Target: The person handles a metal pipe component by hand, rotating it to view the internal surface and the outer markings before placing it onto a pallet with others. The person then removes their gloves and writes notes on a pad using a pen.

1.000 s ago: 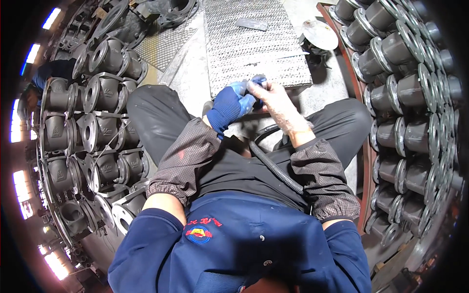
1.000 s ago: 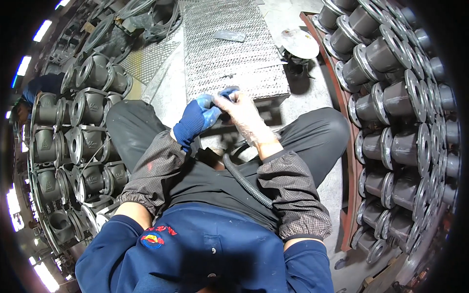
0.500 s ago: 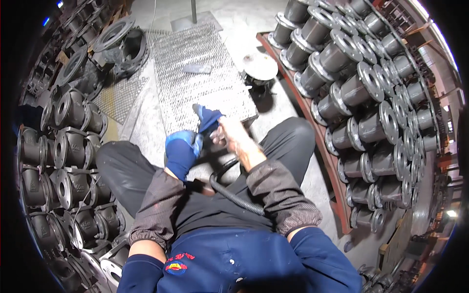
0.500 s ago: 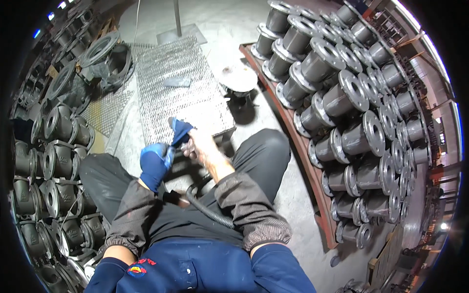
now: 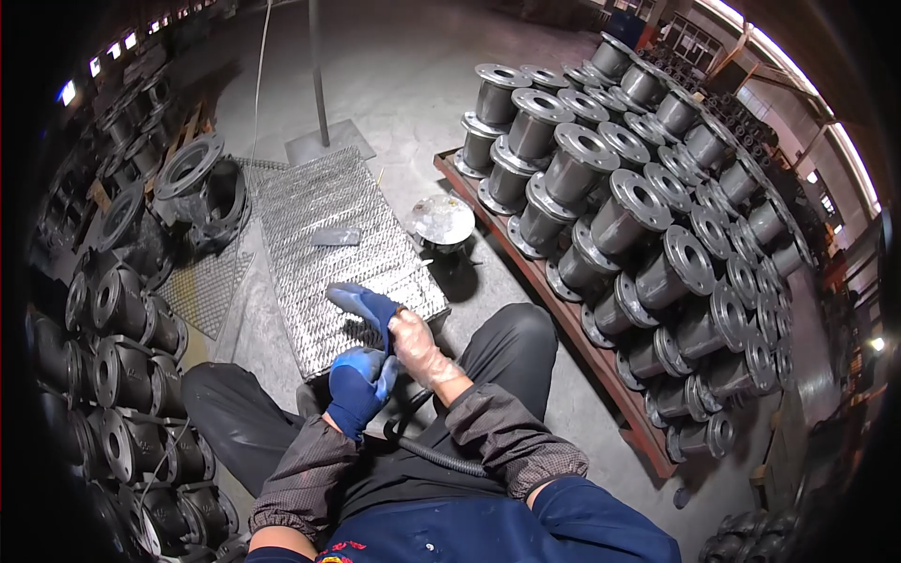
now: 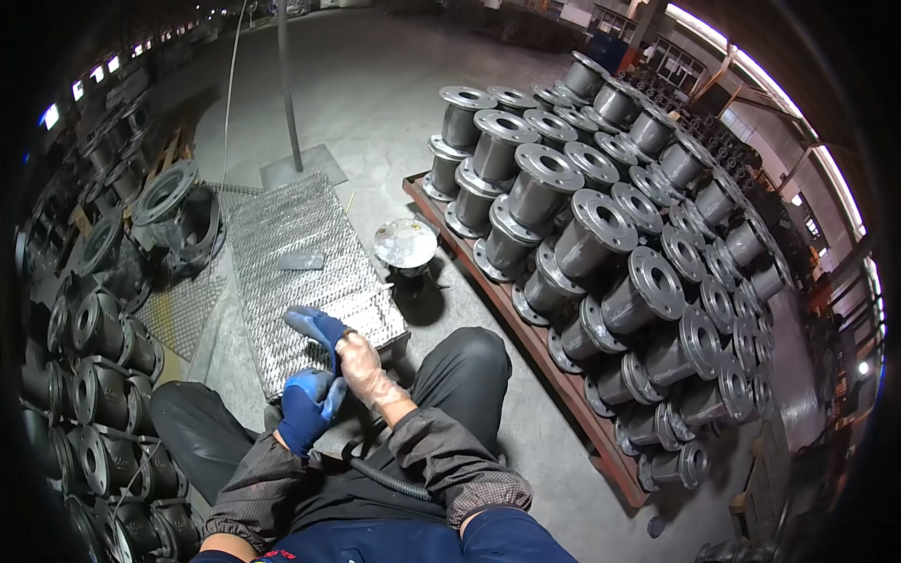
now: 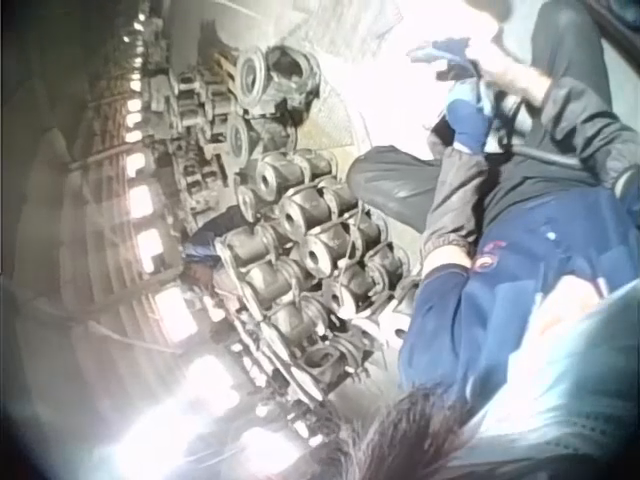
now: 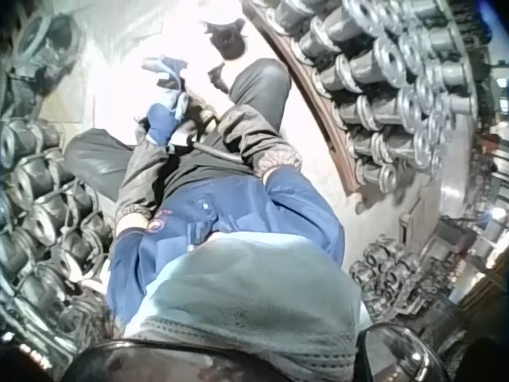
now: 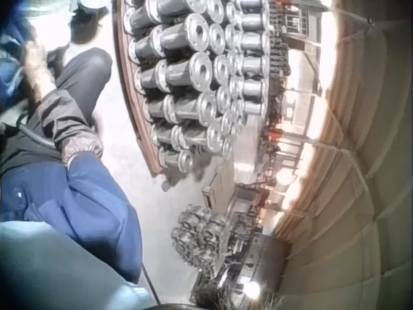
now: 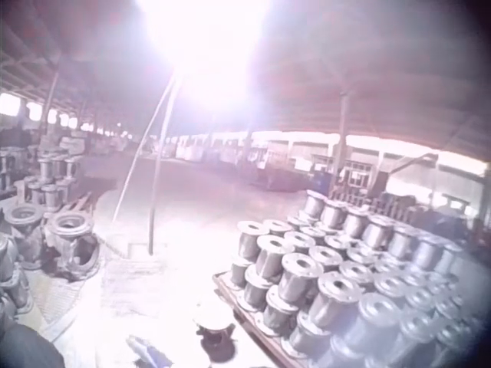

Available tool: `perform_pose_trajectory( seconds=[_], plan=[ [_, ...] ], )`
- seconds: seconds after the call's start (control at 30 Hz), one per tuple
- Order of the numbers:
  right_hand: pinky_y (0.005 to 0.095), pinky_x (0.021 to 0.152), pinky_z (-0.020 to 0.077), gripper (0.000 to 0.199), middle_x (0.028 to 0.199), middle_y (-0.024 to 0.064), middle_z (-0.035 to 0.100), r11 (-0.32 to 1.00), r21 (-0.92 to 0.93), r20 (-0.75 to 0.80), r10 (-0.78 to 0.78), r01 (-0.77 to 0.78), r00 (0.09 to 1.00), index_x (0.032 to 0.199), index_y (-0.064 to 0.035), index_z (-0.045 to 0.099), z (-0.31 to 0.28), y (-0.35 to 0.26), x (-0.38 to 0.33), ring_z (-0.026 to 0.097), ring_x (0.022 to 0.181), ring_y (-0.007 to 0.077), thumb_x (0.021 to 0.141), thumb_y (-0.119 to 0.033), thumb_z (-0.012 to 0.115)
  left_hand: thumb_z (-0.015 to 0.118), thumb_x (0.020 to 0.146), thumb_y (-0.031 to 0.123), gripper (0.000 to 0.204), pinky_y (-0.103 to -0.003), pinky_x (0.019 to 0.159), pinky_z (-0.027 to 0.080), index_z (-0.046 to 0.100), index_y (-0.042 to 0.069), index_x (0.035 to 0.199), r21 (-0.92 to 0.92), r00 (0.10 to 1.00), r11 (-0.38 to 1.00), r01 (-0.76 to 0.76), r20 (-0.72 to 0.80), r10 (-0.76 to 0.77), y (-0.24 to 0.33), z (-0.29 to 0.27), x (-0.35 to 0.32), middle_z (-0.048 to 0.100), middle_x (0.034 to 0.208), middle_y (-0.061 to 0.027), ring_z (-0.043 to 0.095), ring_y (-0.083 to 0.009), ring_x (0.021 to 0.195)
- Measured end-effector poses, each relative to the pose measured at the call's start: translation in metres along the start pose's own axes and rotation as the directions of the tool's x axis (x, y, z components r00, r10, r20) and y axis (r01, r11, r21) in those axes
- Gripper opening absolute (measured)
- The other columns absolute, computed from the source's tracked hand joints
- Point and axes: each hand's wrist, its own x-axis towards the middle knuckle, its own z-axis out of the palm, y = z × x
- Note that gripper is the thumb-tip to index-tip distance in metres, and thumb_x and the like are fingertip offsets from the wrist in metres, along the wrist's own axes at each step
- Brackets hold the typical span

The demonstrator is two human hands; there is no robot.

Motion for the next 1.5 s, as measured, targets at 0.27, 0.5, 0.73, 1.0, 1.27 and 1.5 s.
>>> perform_pose_trajectory(
  seconds=[0.27,0.5,0.73,1.0,1.27,1.5],
  plan=[
    [0.0404,0.065,0.0497,0.038,0.091,0.025,0.062,0.823,-0.481,-0.036,0.326,-0.303,0.945,0.116,-0.0013,0.053,-0.006,0.085,0.015,0.062,0.079,0.0343,0.082,-0.017,0.054,0.057,0.076,0.015,0.019,-0.042,0.053,0.037,0.055,0.004,0.06,0.032,0.993,0.994,-0.103,0.066,0.101,0.031,-0.012,0.017,0.052,0.057,-0.0158,0.05,-0.0339,0.055],
    [0.0438,0.08,0.0456,0.053,0.11,0.0127,0.055,0.287,0.802,0.185,0.715,-0.524,0.675,0.124,-0.0094,0.045,-0.015,0.092,0.018,0.054,0.096,0.0288,0.083,-0.041,0.055,0.058,0.079,0.019,0.019,-0.043,0.056,0.039,0.059,0.003,0.07,-0.02,0.987,0.991,-0.133,0.093,0.134,0.03,0.007,0.007,0.051,0.062,-0.0176,0.05,-0.0363,0.06],
    [0.0375,0.085,0.0463,0.067,0.123,0.0112,0.049,0.368,0.852,0.11,0.57,-0.373,0.814,0.129,-0.0123,0.04,-0.017,0.04,0.028,0.052,0.106,0.027,0.082,-0.058,0.053,0.058,0.086,0.019,0.026,-0.033,0.045,0.036,0.058,-0.001,0.069,-0.44,0.98,0.891,0.111,0.199,-0.024,0.038,0.021,-0.011,0.051,0.055,-0.0125,0.05,-0.0231,0.048],
    [0.0313,0.09,0.0363,0.052,0.115,0.0102,0.058,0.74,0.495,-0.301,0.637,-0.455,0.71,0.121,-0.0068,0.052,-0.026,0.02,0.015,0.052,0.108,0.0196,0.091,-0.049,0.041,0.061,0.085,0.022,0.022,-0.032,0.06,0.048,0.065,0.001,0.092,-0.529,0.834,0.833,0.164,0.525,0.169,0.007,0.016,0.012,0.064,0.075,-0.0129,0.062,-0.0214,0.066],
    [0.0326,0.092,0.0388,0.039,0.113,0.0155,0.058,0.848,0.468,-0.497,0.485,-0.248,0.719,0.115,-0.002,0.054,-0.049,-0.017,0.01,0.055,0.105,0.0224,0.092,-0.031,0.041,0.053,0.08,0.045,0.054,-0.045,0.085,0.044,0.054,0.004,0.115,0.575,0.859,0.738,0.354,0.112,-0.499,-0.137,0.039,0.077,0.055,0.112,-0.0206,0.054,-0.0349,0.102],
    [0.0285,0.089,0.04,0.038,0.11,0.0113,0.061,0.836,0.45,-0.463,0.52,-0.314,0.718,0.116,-0.0031,0.055,-0.05,0.019,0.001,0.057,0.104,0.0179,0.093,-0.031,0.042,0.049,0.079,0.057,0.079,-0.06,0.103,0.018,0.041,-0.001,0.131,0.604,0.916,0.747,0.277,0.068,-0.395,-0.146,0.113,0.049,0.032,0.14,-0.0237,0.029,-0.0434,0.129]
  ],
)
